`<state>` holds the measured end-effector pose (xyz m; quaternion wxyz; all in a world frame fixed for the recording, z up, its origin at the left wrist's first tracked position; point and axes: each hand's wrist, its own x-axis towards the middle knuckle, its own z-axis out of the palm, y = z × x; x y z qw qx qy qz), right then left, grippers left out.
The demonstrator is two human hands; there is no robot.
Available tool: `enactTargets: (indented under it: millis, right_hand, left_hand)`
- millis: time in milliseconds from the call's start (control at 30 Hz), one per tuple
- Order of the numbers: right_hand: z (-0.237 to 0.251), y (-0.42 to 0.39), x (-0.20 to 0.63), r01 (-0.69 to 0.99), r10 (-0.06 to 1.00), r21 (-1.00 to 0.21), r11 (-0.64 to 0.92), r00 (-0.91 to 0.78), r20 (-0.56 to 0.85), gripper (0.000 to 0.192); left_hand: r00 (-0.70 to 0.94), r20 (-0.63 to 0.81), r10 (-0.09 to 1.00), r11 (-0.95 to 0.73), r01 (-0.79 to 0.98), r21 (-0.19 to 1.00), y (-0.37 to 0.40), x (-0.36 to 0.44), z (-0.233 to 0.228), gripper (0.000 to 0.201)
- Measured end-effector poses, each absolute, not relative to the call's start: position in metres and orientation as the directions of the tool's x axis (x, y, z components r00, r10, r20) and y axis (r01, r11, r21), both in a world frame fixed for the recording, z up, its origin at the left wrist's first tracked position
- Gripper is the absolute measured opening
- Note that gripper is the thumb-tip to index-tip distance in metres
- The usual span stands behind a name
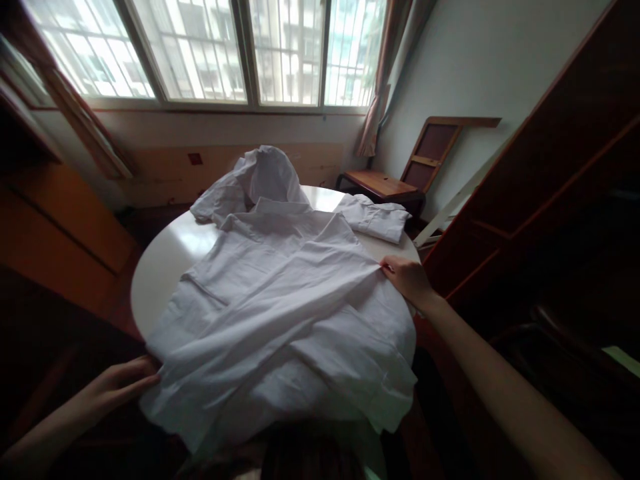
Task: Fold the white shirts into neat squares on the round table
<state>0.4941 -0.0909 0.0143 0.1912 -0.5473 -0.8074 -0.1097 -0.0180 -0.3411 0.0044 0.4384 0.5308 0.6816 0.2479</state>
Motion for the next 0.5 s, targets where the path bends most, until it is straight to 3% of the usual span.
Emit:
enactTargets:
  millis: [133, 233, 500]
  right_hand:
    - [0.013, -0.090, 0.494, 0.929, 0.844, -0.036, 0.369, -0.319, 0.431, 0.014]
    - [0.014, -0.091, 0.493, 0.929, 0.846, -0.042, 0.367, -0.315, 0.430, 0.013]
    - [0.014, -0.088, 0.492, 0.930, 0.828, -0.063, 0.362, -0.291, 0.479, 0.014]
  left_hand:
    - [-0.061, -0.231, 0.971, 0.228, 0.532, 0.815, -0.342, -0.015, -0.001, 0.042]
    - [-0.051, -0.237, 0.970, 0.233, 0.465, 0.854, -0.346, -0.018, -0.007, 0.042]
    - [-0.060, -0.310, 0.949, 0.310, -0.015, 0.951, -0.360, -0.031, -0.022, 0.048]
